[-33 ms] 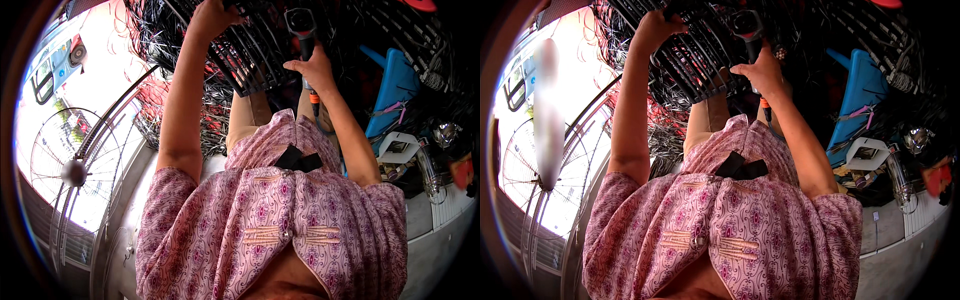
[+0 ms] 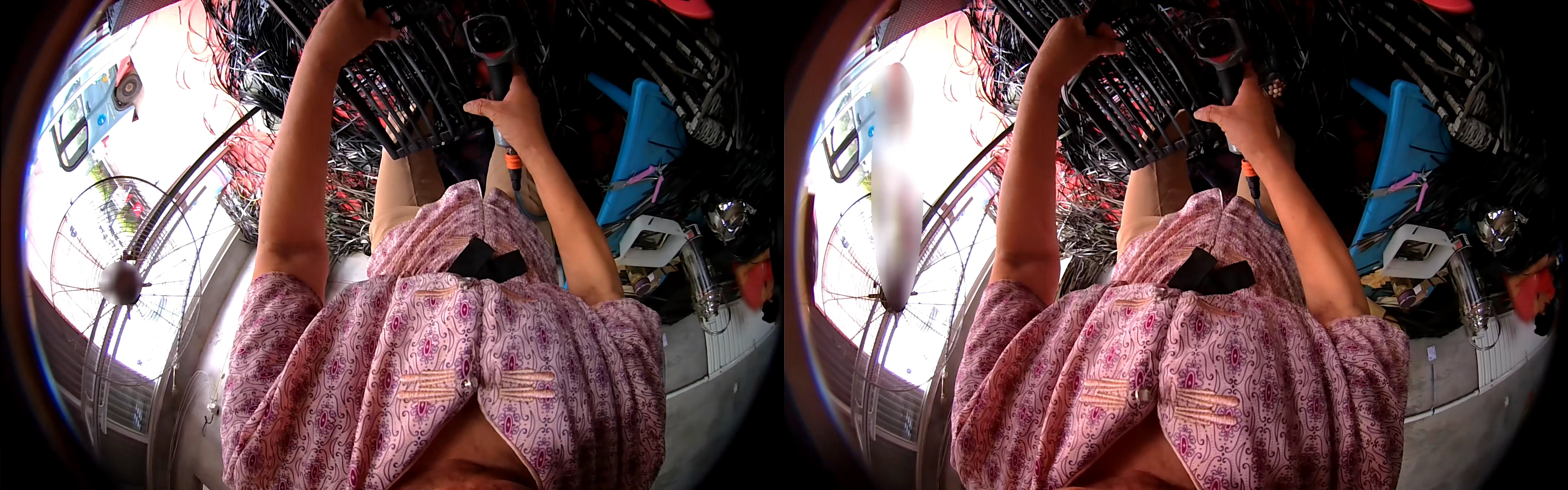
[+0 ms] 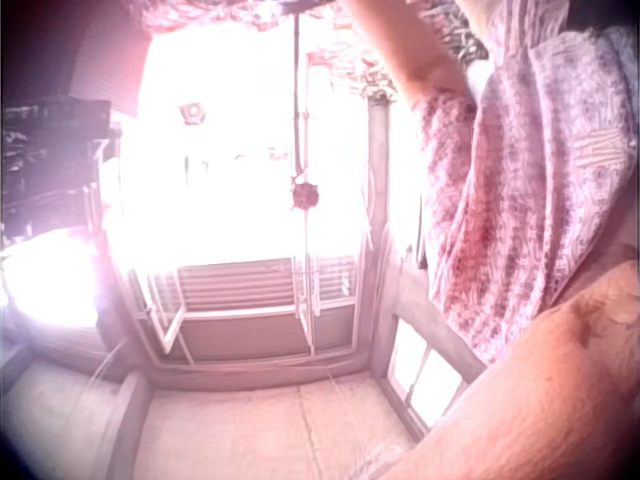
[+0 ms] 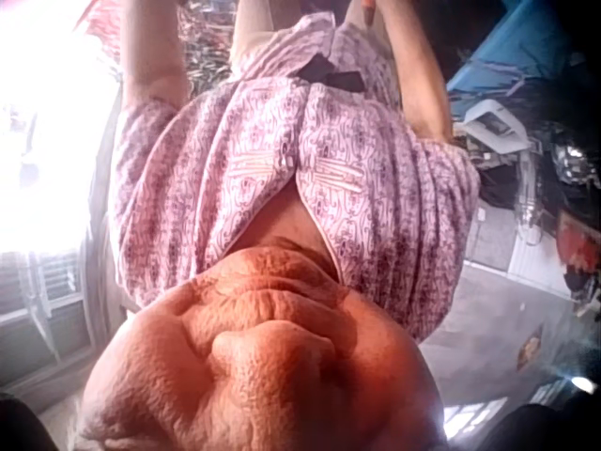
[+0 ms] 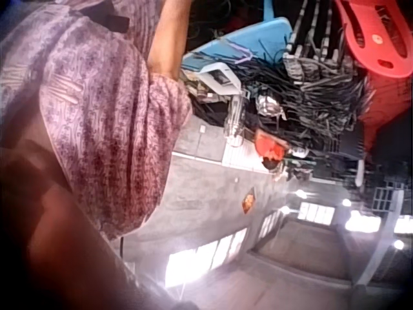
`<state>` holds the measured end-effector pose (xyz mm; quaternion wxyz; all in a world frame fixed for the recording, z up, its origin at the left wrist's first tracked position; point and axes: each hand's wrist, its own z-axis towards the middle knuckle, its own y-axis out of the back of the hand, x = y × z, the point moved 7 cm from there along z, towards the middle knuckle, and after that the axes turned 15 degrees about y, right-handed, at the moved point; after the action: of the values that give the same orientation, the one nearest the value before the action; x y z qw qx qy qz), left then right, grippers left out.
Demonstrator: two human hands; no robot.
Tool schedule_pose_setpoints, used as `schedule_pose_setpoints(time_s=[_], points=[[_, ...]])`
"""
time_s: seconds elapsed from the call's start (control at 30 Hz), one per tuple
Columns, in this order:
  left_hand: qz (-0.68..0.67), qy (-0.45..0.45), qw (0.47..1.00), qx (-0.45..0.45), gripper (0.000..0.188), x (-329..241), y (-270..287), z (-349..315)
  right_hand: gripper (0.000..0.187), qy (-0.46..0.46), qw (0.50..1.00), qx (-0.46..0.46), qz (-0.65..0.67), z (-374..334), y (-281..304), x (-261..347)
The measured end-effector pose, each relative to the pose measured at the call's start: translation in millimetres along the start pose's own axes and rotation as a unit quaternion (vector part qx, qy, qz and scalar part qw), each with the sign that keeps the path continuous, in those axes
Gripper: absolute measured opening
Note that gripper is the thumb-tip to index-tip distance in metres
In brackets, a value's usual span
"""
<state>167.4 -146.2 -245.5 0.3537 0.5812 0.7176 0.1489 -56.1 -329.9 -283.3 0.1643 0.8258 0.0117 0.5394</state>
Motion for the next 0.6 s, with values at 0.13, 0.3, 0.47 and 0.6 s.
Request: schedule_pose_setpoints(time_s=[0.13, 0.3, 0.47, 0.6], points=[[-0.047, 0.039, 0.994, 0.093, 0.024, 12.5, -7.6, 13.3, 0.071, 0.01, 1.0, 0.0, 0.0, 3.4, -3.8, -12.0], [-0.111, 0.085, 0.974, 0.181, 0.022, 10.7, -13.8, 12.7, 0.068, 0.027, 1.0, -0.008, 0.011, 3.9, -2.9, -13.2], [-0.133, 0.092, 0.968, 0.192, 0.021, 13.1, -15.8, 16.6, 0.068, 0.029, 0.999, -0.022, -0.026, 1.7, 0.6, -13.0], [-0.107, 0.064, 0.985, 0.122, 0.022, 15.9, -14.5, 21.1, 0.069, 0.042, 0.998, -0.04, -0.038, -0.6, 0.8, -14.8]])
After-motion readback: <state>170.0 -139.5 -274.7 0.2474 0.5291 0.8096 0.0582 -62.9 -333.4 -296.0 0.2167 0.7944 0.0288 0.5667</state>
